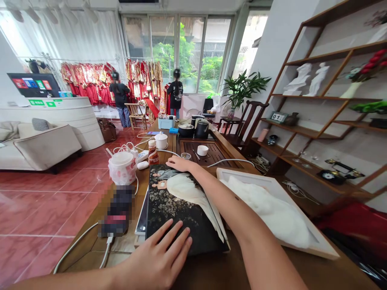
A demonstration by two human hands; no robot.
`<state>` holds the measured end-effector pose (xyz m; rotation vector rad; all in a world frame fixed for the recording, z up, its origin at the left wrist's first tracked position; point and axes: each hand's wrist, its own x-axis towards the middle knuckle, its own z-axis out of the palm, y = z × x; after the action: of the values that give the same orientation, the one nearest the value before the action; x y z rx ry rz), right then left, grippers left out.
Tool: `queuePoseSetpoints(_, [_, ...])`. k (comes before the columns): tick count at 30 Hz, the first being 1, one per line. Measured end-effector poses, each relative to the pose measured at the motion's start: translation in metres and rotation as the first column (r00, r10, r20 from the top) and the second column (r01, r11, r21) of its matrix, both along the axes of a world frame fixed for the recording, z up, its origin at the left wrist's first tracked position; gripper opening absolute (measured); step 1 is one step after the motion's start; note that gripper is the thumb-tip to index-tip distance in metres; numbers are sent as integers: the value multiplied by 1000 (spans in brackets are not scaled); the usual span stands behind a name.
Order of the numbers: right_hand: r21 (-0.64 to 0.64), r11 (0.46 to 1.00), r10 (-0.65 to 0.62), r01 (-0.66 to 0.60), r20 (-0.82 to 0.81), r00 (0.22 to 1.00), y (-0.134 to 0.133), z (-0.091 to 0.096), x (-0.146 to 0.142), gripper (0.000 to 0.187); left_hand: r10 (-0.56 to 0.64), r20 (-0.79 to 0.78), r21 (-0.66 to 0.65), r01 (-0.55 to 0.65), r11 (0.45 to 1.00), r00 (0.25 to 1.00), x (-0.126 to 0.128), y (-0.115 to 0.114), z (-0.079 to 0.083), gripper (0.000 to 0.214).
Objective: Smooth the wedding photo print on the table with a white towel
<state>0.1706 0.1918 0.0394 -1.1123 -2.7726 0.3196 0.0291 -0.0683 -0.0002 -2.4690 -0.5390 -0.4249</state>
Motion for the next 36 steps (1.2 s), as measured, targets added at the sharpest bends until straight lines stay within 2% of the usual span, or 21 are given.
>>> queuePoseSetpoints(2, [-27,999,-37,37,-22,999,5,6,7,33,-22,-9,15,22,1000,1000,-5,-2,14,41])
queuePoseSetpoints(5, [-56,992,-122,118,-76,990,8,19,28,34,-49,-4,35,49,998,999,-18,-6,45,43])
queuePoseSetpoints(8, [-95,972,-227,215,-144,963,5,36,59,34,-61,-17,43,62,997,998,-36,-7,79,43])
queuePoseSetpoints(11, [-154,933,-353,326,-214,911,-4,50,96,34,-60,8,92,59,994,998,-54,-1,105,41])
queuePoseSetpoints(15, [-270,848,-522,455,-277,807,-28,56,140,34,-37,55,121,30,992,998,-73,16,121,39])
queuePoseSetpoints(19, [-422,767,-624,484,-314,716,-70,49,169,54,-72,126,102,59,993,989,-89,35,131,37])
queuePoseSetpoints(23, [-539,699,-685,470,-317,656,-117,42,185,54,-50,219,-16,55,998,975,-102,56,135,37])
queuePoseSetpoints(27, [-615,645,-730,454,-319,605,-152,32,193,48,-11,294,-187,69,980,956,-109,79,123,35])
queuePoseSetpoints(32, [-692,570,-789,442,-313,528,-172,13,191,47,13,271,-316,76,946,962,-111,99,98,34])
queuePoseSetpoints(36, [-710,554,-816,435,-359,453,-177,1,183,48,3,221,-343,75,937,975,-115,109,76,33])
